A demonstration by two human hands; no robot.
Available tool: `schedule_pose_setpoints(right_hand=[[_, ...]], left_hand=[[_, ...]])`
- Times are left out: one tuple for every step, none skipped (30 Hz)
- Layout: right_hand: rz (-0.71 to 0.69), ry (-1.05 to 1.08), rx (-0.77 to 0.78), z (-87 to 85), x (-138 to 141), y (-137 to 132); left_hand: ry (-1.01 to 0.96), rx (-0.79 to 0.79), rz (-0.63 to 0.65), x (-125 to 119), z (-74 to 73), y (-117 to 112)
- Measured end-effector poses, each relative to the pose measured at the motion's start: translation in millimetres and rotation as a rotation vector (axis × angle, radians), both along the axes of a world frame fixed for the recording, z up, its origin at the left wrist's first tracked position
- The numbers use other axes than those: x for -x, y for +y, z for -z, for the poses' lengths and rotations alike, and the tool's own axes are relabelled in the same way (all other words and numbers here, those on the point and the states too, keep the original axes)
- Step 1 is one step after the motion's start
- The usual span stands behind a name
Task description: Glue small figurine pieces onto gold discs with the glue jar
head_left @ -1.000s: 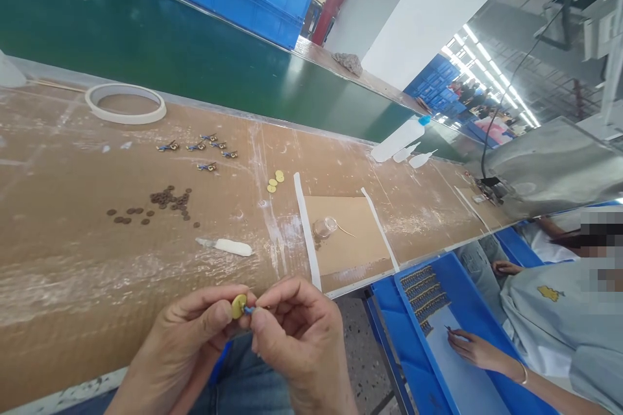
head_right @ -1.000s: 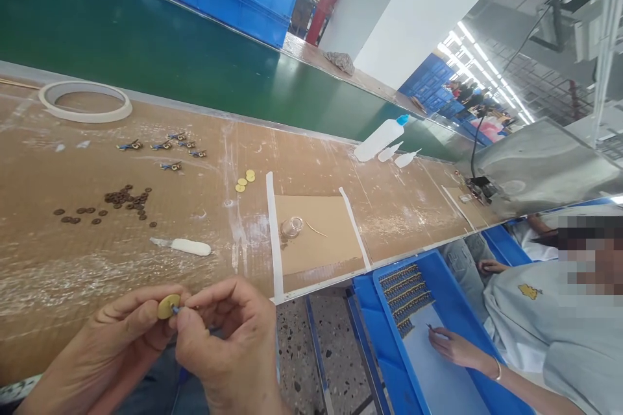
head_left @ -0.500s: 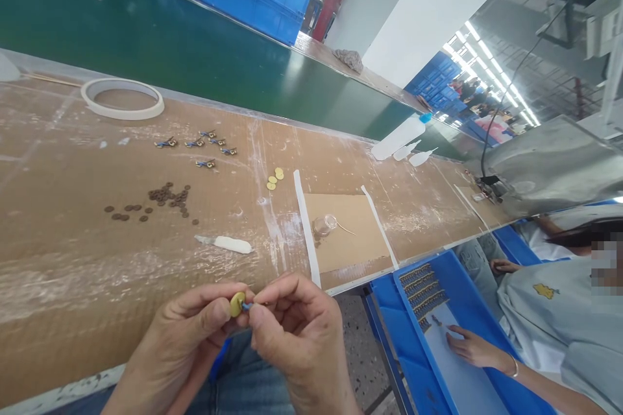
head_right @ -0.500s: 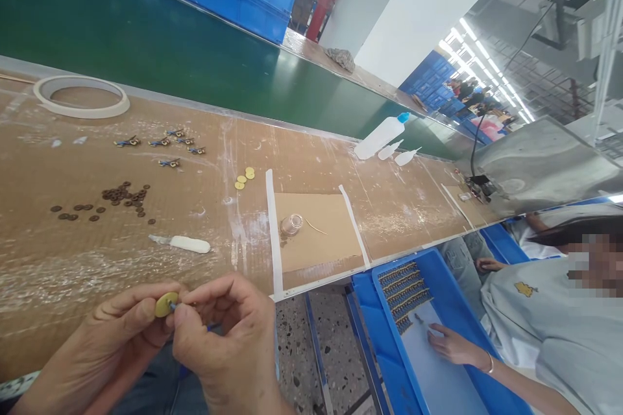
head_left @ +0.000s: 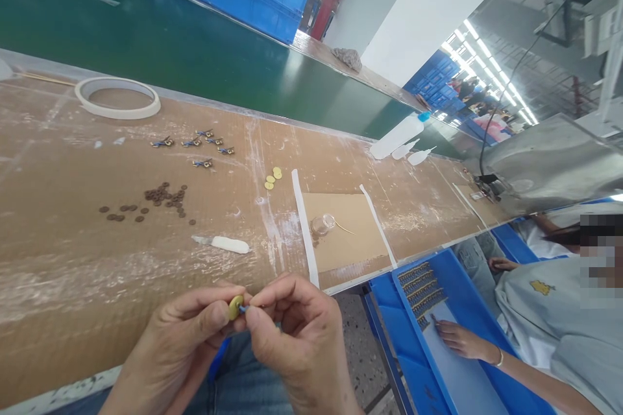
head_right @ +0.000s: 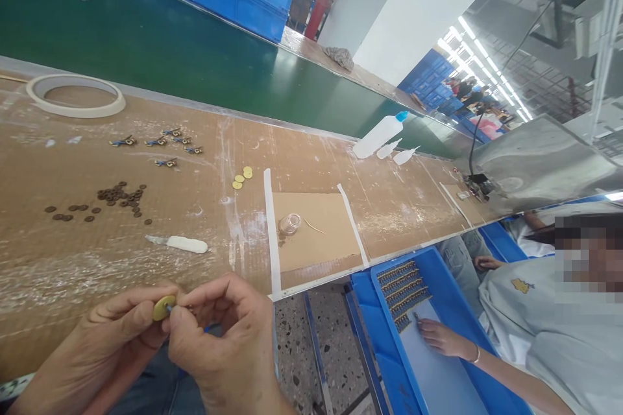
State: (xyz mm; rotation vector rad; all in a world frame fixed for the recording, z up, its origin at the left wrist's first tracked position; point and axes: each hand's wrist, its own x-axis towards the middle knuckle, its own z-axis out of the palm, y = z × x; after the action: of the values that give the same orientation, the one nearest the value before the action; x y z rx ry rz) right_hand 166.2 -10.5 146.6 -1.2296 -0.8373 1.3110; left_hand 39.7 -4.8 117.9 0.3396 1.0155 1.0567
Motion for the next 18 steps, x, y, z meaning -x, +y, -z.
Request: schedule_pose_setpoints(right_hand=[[0.0, -0.01, 0.005, 0.2, 0, 0], [-0.003, -0.023, 0.01, 0.5, 0, 0], [-0.007, -0.04, 0.016, 0.9, 0, -1], [-0.011, -0.06, 0.022, 1.1, -1, -1], [-0.011, -0.085, 0.026, 0.9, -1, -1], [-0.018, -0.109, 0.029, 0.4, -2, 0], [-0.027, -0.131, 0.029, -0.5, -3, 0], [-0.043, -0.146, 0.027, -1.9, -4, 0], [-0.062, -0.162, 0.027, -3.7, -6, 1], [-0.084, -0.177, 0.027, -5.7, -8, 2], [-0.106, -0.196, 0.029, -7.7, -9, 2], [-0.123, -0.218, 0.031, -9.6, -11, 3], [-0.135, -0.242, 0.031, -11.3, -12, 3], [-0.146, -0.265, 0.027, -12.6, -13, 3], [-0.156, -0.282, 0.018, -13.4, -14, 4], [-0.164, -0.293, 0.009, -14.0, -15, 4], [-0.17, -0.3, -0.003, -14.2, -15, 5], [-0.171, -0.304, -0.013, -14.2, -15, 5]], left_hand=[[-0.003, -0.009, 0.01, 1, 1.7, 0], [-0.007, -0.02, 0.023, 1, 3.4, 0], [-0.011, -0.03, 0.035, 2, 5.0, 0], [-0.012, -0.04, 0.047, 2, 6.3, 0], [-0.011, -0.043, 0.061, 3, 7.2, -1], [-0.01, -0.045, 0.077, 3, 7.5, -1], [-0.008, -0.049, 0.089, 3, 7.1, -1], [-0.007, -0.058, 0.101, 2, 5.9, -1], [-0.005, -0.068, 0.11, 2, 3.9, -1], [0.0, -0.068, 0.111, 1, 1.5, -1], [0.008, -0.063, 0.104, 0, -1.3, -1], [0.017, -0.051, 0.091, -1, -3.8, -1], [0.031, -0.029, 0.08, -2, -5.8, -2], [0.044, -0.009, 0.073, -2, -6.8, -2], [0.053, -0.002, 0.072, -2, -6.6, -2], [0.055, -0.014, 0.083, -1, -5.1, -3], [0.053, -0.035, 0.097, -1, -2.5, -3], [0.048, -0.054, 0.11, 0, 0.7, -4]])
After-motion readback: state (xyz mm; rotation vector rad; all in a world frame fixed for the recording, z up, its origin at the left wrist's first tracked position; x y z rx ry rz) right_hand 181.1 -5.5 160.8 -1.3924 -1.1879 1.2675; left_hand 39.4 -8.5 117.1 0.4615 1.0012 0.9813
